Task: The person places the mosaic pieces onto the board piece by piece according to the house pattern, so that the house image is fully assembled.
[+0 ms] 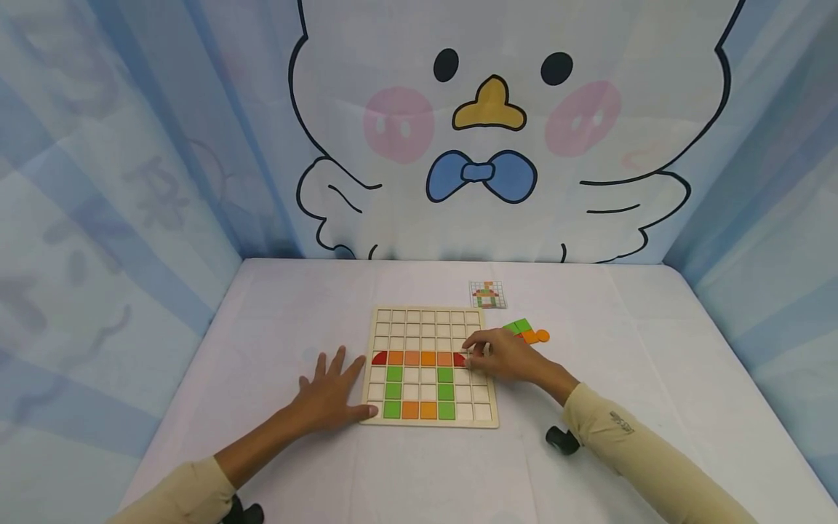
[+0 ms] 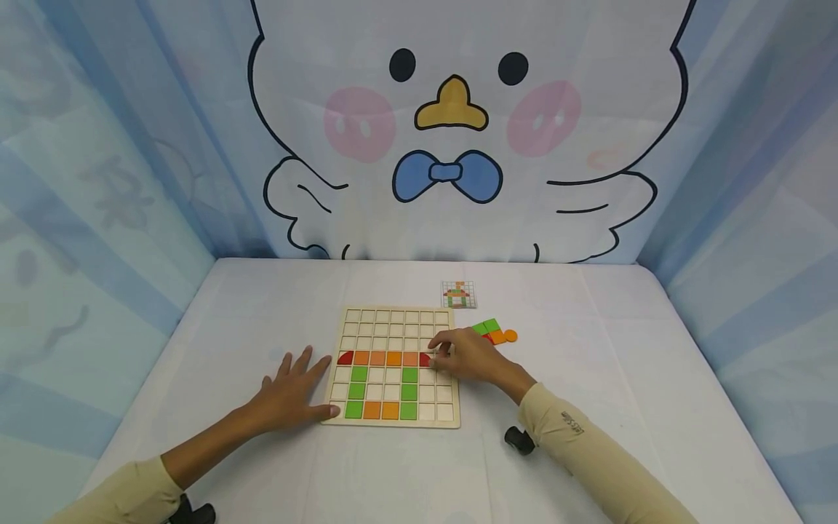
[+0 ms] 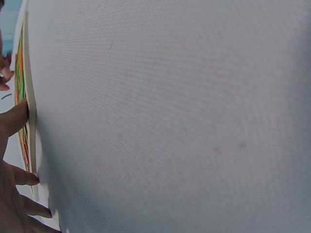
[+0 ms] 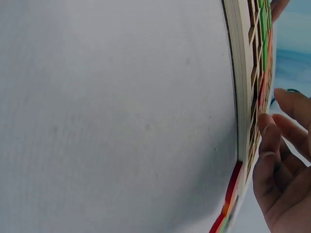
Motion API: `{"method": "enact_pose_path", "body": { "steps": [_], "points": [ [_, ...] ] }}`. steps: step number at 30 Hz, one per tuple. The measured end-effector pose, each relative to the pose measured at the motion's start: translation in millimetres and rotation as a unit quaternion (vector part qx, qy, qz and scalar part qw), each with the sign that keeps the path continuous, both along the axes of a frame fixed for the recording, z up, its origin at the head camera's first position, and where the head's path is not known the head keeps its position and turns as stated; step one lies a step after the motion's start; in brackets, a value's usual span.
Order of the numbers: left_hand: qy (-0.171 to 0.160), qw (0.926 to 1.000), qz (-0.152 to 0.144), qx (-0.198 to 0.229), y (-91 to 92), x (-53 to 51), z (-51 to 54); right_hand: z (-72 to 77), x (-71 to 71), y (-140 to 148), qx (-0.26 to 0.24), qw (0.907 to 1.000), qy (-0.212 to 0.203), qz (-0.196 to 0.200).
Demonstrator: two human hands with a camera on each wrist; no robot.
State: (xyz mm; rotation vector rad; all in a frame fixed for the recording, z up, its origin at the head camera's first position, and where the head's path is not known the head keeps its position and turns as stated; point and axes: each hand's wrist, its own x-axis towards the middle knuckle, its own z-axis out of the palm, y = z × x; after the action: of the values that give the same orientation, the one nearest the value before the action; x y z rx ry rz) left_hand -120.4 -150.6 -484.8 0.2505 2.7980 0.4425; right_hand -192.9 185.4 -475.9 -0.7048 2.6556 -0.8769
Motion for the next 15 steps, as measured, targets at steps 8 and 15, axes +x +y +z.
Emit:
{"method": "enact_pose_path", "body": {
  "steps": [8, 15],
  "points": [
    [-0.001, 1.0, 0.002, -0.004, 0.4, 0.4, 0.1, 8.2, -9.4, 29, -0.026, 0.999, -0.011, -0.035],
    [-0.001, 1.0, 0.003, 0.001, 0.2, 0.2, 0.3, 8.0, -11.5, 50, -0.028, 0.9967, -0.026, -0.072]
  ]
}}
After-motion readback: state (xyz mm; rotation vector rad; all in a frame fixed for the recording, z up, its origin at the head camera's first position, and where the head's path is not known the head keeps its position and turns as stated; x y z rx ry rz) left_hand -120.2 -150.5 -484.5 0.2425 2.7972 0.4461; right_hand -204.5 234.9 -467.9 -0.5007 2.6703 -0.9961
